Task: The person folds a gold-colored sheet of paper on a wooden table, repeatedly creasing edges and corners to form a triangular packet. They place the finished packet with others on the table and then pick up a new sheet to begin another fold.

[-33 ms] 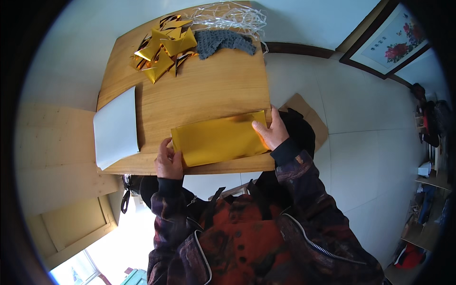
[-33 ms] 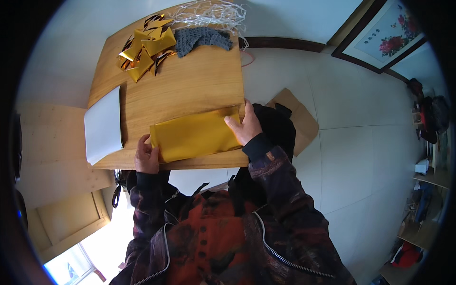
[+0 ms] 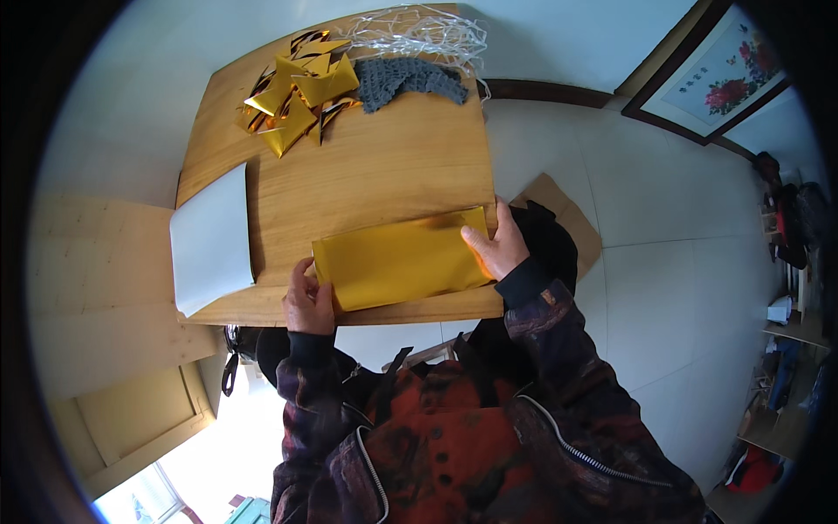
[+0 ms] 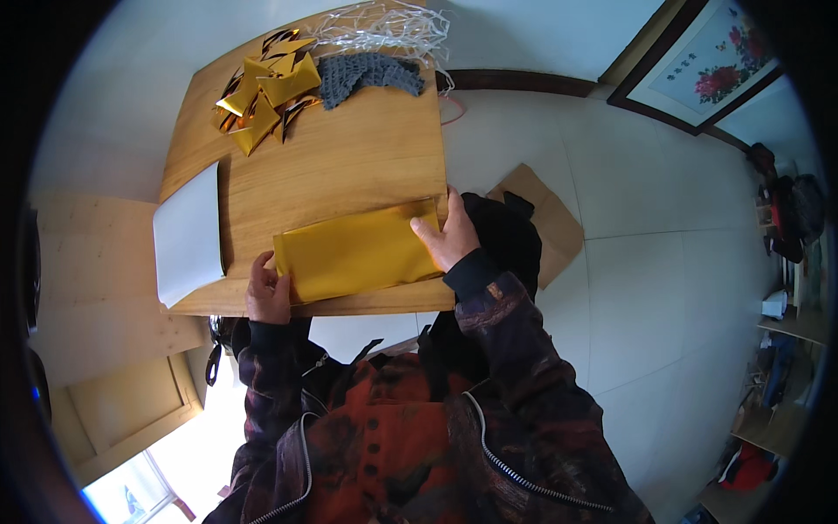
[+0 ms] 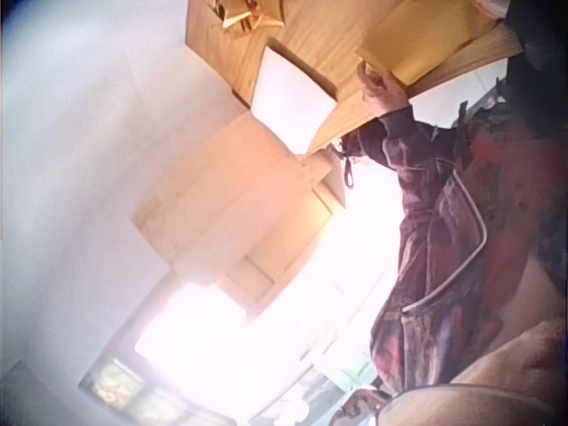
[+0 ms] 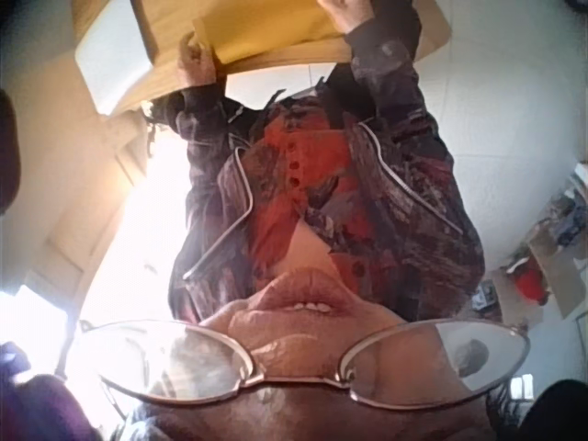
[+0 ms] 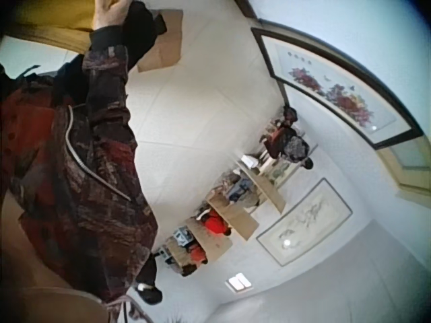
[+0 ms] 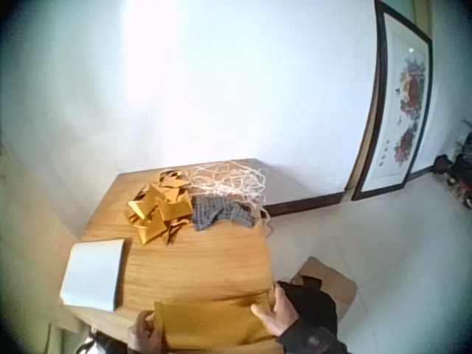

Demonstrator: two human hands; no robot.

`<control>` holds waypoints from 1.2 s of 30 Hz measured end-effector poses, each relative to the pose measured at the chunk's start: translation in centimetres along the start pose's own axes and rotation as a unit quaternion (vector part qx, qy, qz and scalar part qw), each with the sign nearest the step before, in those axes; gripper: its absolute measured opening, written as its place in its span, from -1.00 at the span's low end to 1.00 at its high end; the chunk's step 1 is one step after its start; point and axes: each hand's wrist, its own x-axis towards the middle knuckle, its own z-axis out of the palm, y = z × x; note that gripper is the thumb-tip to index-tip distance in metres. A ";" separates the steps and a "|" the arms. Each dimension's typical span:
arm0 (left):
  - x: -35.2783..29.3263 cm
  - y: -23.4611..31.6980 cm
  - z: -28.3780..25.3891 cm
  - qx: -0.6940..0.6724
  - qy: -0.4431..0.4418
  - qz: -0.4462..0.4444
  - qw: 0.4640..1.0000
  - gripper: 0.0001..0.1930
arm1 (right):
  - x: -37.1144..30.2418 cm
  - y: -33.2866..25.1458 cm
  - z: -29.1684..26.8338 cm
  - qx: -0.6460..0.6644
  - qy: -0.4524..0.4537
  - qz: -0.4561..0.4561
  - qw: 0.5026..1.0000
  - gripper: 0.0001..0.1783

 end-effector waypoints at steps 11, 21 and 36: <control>-0.2 -0.2 -0.2 0.013 -0.008 0.069 0.998 -0.76 | -0.7 -0.9 -0.2 0.105 -0.028 0.020 0.994 -0.27; -0.7 0.9 -0.6 0.066 -0.010 0.047 0.997 -0.75 | -0.6 -1.9 -0.2 0.179 -0.039 0.051 0.982 -0.24; -1.1 0.1 -1.2 0.021 -0.028 0.038 0.999 -0.71 | -0.5 -3.0 -0.2 0.177 -0.037 0.089 0.979 -0.22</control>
